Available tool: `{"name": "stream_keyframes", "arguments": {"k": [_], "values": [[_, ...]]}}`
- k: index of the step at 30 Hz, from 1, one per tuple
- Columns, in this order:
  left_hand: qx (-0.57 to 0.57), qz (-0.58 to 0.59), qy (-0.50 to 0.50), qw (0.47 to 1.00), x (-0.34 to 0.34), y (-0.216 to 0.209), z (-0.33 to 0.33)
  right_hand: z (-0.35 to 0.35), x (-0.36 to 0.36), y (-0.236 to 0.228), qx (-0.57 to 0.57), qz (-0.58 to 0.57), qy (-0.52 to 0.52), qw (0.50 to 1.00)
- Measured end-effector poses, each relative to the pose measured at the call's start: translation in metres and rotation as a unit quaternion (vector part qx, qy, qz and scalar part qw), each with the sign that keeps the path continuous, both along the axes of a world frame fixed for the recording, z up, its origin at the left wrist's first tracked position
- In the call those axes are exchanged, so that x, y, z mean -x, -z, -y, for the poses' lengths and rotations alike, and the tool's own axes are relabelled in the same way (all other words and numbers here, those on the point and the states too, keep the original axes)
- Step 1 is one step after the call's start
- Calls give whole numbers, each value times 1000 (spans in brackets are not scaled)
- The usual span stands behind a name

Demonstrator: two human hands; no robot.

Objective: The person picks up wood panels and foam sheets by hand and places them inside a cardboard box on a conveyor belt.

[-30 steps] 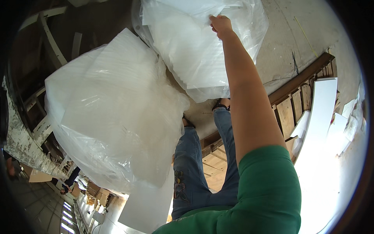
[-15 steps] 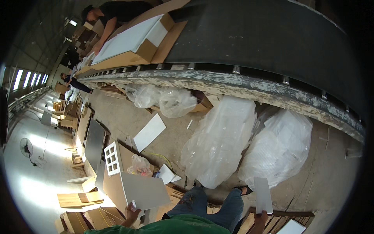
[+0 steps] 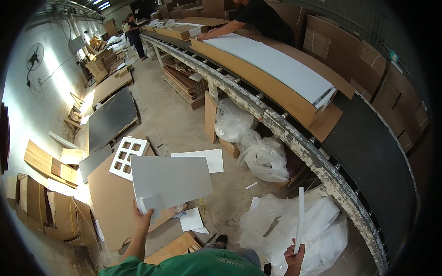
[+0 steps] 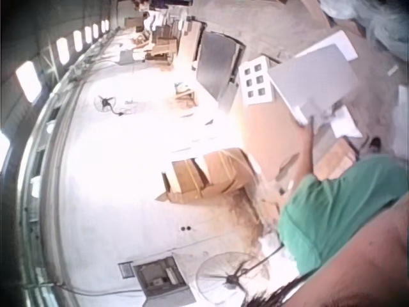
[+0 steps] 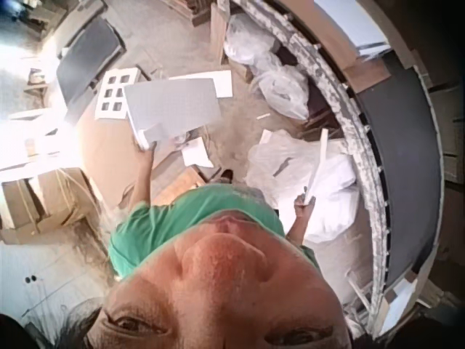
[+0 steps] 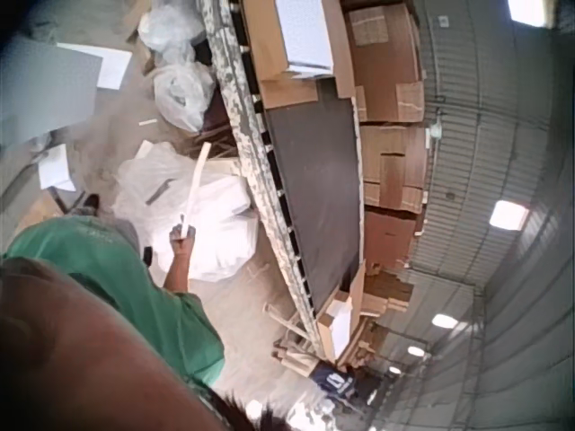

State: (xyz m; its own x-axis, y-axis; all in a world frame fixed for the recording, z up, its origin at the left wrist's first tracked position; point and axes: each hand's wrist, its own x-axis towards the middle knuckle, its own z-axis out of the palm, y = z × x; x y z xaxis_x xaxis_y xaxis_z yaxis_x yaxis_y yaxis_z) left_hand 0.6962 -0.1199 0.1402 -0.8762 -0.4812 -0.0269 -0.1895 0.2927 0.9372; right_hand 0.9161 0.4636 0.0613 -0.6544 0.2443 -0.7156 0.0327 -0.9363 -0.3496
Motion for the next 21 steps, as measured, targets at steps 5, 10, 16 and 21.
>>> {"name": "stream_keyframes", "arguments": {"k": [5, 10, 16, 21], "values": [[-186, -29, -279, 941, -14, 30, 97, 65, 179, -25, -136, 58, -233, 961], [-455, -167, -352, 801, -12, 45, 139, 83, 268, 38, -106, 123, -252, 954], [-447, -220, -399, 770, 86, 41, 173, 107, 466, 78, -159, 159, -295, 929], [-447, -248, -410, 755, 197, 4, 180, 198, 671, 39, -272, 40, -475, 836]]}}
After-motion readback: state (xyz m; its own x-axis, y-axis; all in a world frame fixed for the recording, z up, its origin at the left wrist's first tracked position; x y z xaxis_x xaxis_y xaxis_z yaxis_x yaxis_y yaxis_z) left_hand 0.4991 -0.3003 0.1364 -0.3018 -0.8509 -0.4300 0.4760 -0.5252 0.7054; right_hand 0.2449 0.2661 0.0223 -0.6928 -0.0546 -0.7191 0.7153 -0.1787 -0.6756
